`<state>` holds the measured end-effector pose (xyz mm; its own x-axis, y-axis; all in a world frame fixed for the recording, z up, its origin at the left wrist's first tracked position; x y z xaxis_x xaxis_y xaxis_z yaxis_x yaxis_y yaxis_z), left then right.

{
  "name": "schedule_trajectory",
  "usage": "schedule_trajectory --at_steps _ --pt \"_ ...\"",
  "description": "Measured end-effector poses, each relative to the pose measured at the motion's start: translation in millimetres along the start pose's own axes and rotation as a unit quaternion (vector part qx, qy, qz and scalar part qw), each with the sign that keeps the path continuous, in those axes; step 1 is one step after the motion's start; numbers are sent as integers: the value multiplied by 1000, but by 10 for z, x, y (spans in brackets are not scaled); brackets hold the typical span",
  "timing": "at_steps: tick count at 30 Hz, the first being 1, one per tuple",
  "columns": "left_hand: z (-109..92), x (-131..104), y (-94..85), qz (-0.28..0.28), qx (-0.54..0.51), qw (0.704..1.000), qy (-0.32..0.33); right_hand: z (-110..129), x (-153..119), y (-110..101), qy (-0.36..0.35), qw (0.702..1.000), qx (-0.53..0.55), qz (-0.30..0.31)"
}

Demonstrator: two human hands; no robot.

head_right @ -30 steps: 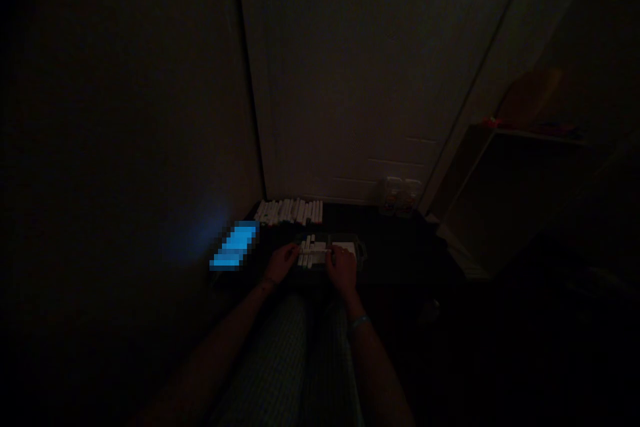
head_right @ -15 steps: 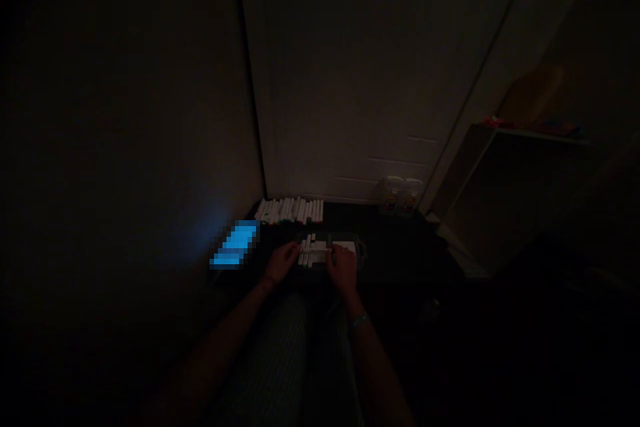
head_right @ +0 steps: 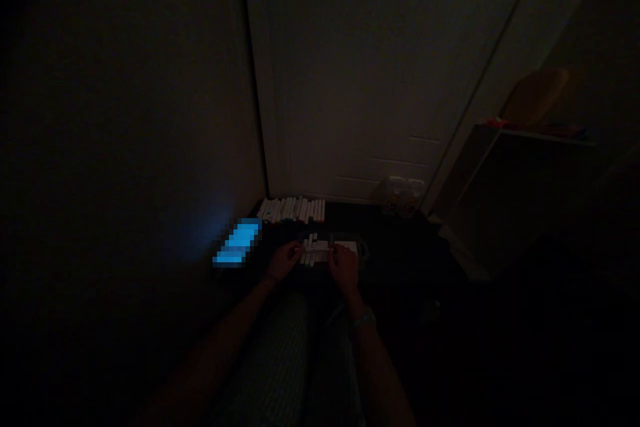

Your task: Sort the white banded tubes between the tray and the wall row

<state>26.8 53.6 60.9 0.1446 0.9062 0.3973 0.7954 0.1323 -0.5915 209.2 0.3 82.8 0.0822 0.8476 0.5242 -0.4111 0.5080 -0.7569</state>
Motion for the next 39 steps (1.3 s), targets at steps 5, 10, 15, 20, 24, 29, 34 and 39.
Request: schedule_trajectory --at_steps 5,10,15,20,24,29,34,39 --pt "-10 -8 -4 3 5 1000 1 7 -6 -8 -5 1000 1 0" --pt "8 0 3 0 -14 1000 10 -11 8 16 -13 1000 7 6" --pt "16 5 15 2 -26 1000 3 -66 22 28 13 1000 9 -7" --pt "25 8 16 7 -12 1000 1 -81 21 52 13 1000 2 -3" --pt "26 9 14 6 -12 1000 13 -91 23 73 14 1000 -3 6" --pt "41 10 25 7 -19 1000 11 -70 22 59 10 1000 1 11" --pt "43 5 12 0 -11 1000 -2 -48 18 46 1 1000 5 18" --pt "21 8 9 0 -23 1000 11 -54 14 47 8 1000 -6 12"
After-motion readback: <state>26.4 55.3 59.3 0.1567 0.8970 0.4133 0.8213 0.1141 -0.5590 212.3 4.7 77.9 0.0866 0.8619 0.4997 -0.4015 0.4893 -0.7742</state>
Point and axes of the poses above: each hand's wrist, its own x-axis towards the middle knuckle, its own y-axis out of the palm, z = x × y, the point moved 7 cm from there along x, towards the middle knuckle, and after that the axes turned 1 degree about y, right-handed, at the moved point
